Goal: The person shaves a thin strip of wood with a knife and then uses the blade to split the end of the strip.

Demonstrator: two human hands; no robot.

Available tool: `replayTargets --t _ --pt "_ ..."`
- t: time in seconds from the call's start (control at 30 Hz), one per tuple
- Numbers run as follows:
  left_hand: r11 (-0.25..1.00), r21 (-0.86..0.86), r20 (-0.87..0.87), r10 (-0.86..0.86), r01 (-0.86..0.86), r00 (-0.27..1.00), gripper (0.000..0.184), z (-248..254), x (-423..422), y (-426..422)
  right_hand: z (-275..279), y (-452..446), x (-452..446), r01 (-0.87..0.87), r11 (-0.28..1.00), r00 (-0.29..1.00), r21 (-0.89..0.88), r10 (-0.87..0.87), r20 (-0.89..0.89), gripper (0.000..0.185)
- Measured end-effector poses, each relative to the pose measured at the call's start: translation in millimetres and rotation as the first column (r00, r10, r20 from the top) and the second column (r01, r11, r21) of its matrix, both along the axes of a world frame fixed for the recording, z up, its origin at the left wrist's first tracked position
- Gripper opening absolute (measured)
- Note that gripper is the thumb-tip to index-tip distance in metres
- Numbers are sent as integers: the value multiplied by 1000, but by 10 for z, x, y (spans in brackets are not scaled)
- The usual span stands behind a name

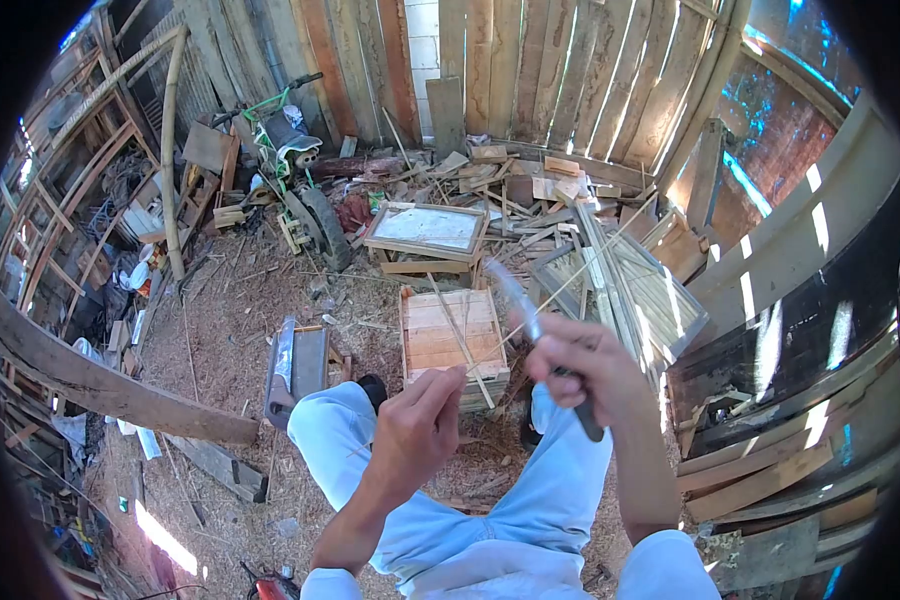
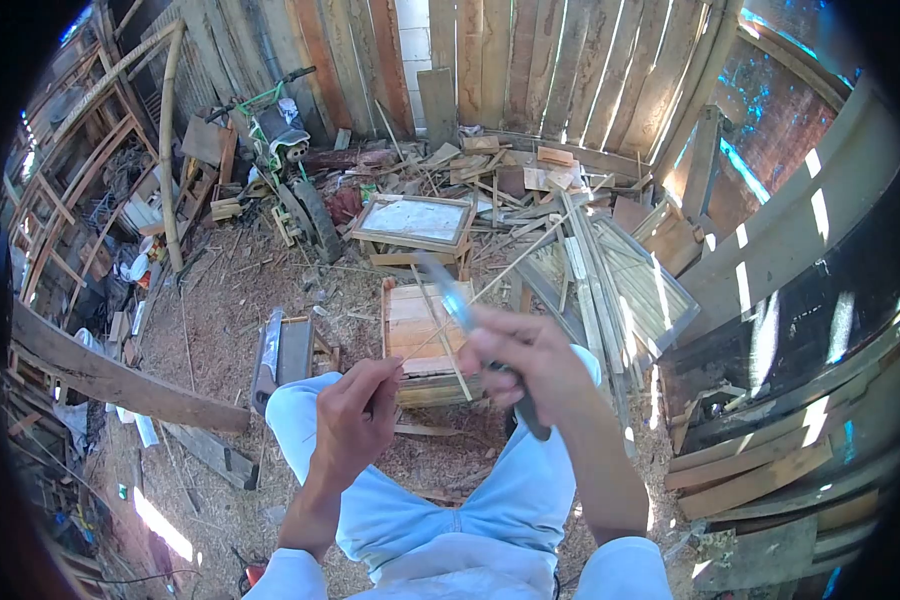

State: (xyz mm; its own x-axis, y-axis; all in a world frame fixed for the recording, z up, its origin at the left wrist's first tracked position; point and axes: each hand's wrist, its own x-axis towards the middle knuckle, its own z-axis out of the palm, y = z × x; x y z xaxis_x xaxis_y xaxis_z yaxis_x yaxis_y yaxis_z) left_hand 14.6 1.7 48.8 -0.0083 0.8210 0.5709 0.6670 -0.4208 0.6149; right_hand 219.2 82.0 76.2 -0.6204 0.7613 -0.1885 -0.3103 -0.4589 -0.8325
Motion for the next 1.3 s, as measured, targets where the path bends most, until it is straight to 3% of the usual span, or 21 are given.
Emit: replayTargets --t 0.2,0.3,0.47,0.67,0.77,0.93,1.2,1.23,1.3 --pt "998 -67 25 -7 9 1000 16 -29 -106 -28 87 14 91 56 996 997 63 -53 -49 33" --pt "997 -79 87 13 -6 996 14 -20 9 46 41 -68 -14 91 984 994 153 -98 37 33" --pt "996 -77 90 -42 49 995 14 82 103 123 -53 -178 -164 -157 980 987 122 158 7 35" --pt "994 -84 169 -55 70 984 10 39 100 68 -44 -133 -107 -215 977 974 -3 215 -73 36" --pt "993 -99 172 -47 65 984 7 97 91 19 17 -112 -57 -199 979 980 50 199 -1 37" --pt "978 -201 166 -30 63 986 7 48 10 -101 99 63 144 -2 994 1000 109 1 10 30" --pt "987 -155 209 -15 49 978 6 39 46 22 -118 -159 -163 -167 986 986 -18 167 15 40" --pt "986 -158 206 -17 50 978 6 26 21 3 -62 -103 -107 -96 995 990 -32 99 104 38" --pt "975 -215 186 -12 53 983 6 -2 -66 -50 8 110 129 -55 998 998 -34 56 20 37"
